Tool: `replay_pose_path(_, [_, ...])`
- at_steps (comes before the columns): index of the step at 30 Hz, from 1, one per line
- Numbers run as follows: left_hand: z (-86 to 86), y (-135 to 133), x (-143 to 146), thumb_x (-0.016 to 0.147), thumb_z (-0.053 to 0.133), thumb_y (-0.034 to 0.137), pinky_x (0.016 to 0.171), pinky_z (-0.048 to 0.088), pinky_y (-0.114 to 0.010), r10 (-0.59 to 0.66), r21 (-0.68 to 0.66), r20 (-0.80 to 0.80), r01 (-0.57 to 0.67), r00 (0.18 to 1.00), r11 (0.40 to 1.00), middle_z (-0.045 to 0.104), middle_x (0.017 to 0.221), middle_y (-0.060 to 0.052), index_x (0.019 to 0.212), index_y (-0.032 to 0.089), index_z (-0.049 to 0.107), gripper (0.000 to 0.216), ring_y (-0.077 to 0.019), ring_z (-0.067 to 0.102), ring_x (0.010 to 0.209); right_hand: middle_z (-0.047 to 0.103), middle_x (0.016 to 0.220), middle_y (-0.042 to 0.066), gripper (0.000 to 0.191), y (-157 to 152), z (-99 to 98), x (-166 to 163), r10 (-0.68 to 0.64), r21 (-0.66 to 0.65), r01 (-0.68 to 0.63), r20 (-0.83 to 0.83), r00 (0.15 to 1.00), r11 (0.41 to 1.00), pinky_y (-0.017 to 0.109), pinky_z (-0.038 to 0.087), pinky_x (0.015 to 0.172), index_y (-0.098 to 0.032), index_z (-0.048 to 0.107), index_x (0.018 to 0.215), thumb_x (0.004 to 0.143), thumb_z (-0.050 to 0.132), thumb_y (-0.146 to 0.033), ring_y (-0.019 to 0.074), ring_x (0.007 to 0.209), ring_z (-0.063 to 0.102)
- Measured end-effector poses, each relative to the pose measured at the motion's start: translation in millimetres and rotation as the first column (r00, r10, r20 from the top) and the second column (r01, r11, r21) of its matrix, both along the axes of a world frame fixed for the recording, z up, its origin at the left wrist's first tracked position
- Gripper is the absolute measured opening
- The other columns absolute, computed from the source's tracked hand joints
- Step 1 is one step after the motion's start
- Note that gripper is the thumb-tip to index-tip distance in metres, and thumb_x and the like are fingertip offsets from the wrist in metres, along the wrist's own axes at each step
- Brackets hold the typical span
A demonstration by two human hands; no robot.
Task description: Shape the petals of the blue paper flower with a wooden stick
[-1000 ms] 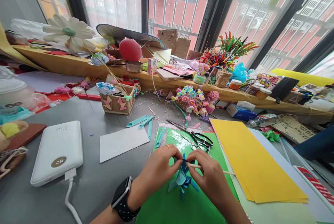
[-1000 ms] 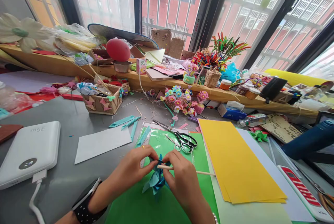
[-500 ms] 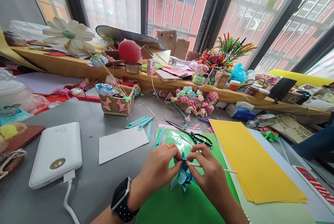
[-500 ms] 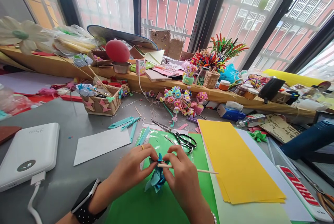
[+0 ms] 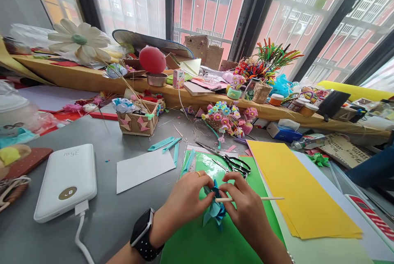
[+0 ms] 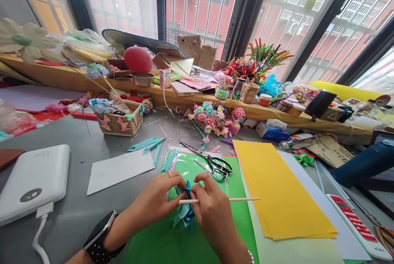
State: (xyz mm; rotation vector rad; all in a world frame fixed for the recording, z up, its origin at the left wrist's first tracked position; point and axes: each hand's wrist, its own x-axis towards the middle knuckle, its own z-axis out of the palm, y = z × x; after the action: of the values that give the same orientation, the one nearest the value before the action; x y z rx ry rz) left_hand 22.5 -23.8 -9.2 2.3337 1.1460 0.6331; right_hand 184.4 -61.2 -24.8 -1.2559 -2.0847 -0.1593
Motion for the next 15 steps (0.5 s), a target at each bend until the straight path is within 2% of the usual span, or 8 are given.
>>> replay_pose_path(5, [6.1, -0.6, -0.7, 0.074, 0.052, 0.014, 0.072, 0.043, -0.027, 0.013, -0.018, 0.063, -0.012, 0.998, 1.000, 0.063, 0.076, 0.000, 0.074, 0.018, 0.057, 0.006, -0.0160, 0.058, 0.075, 0.056, 0.086, 0.009, 0.018, -0.7, 0.3, -1.0, -0.008, 0.058, 0.007, 0.006, 1.000, 0.998, 0.025, 0.045, 0.052, -0.015, 0.059, 0.081, 0.086, 0.042, -0.015, 0.0140, 0.060, 0.058])
replay_pose_path(12, [5.1, -1.2, -0.1, 0.075, 0.051, 0.015, 0.066, 0.042, -0.025, -0.004, -0.011, 0.054, 0.004, 0.999, 1.000, 0.061, 0.074, 0.000, 0.072, 0.018, 0.056, 0.007, -0.0159, 0.057, 0.071, 0.056, 0.091, 0.009, 0.014, -1.0, 7.4, 6.4, 0.042, -0.079, -0.045, -0.041, 0.998, 0.996, 0.025, 0.047, 0.051, -0.017, 0.059, 0.080, 0.081, 0.045, -0.014, 0.0134, 0.059, 0.059])
replay_pose_path(15, [3.2, -1.6, 1.3, 0.074, 0.050, 0.014, 0.065, 0.042, -0.026, -0.008, -0.005, 0.054, 0.008, 0.999, 1.000, 0.060, 0.074, -0.001, 0.072, 0.018, 0.056, 0.008, -0.0161, 0.056, 0.071, 0.056, 0.090, 0.008, 0.015, -1.0, 5.7, 5.7, 0.044, -0.067, -0.047, -0.046, 0.998, 0.997, 0.024, 0.045, 0.050, -0.017, 0.058, 0.077, 0.081, 0.044, -0.013, 0.0131, 0.058, 0.058])
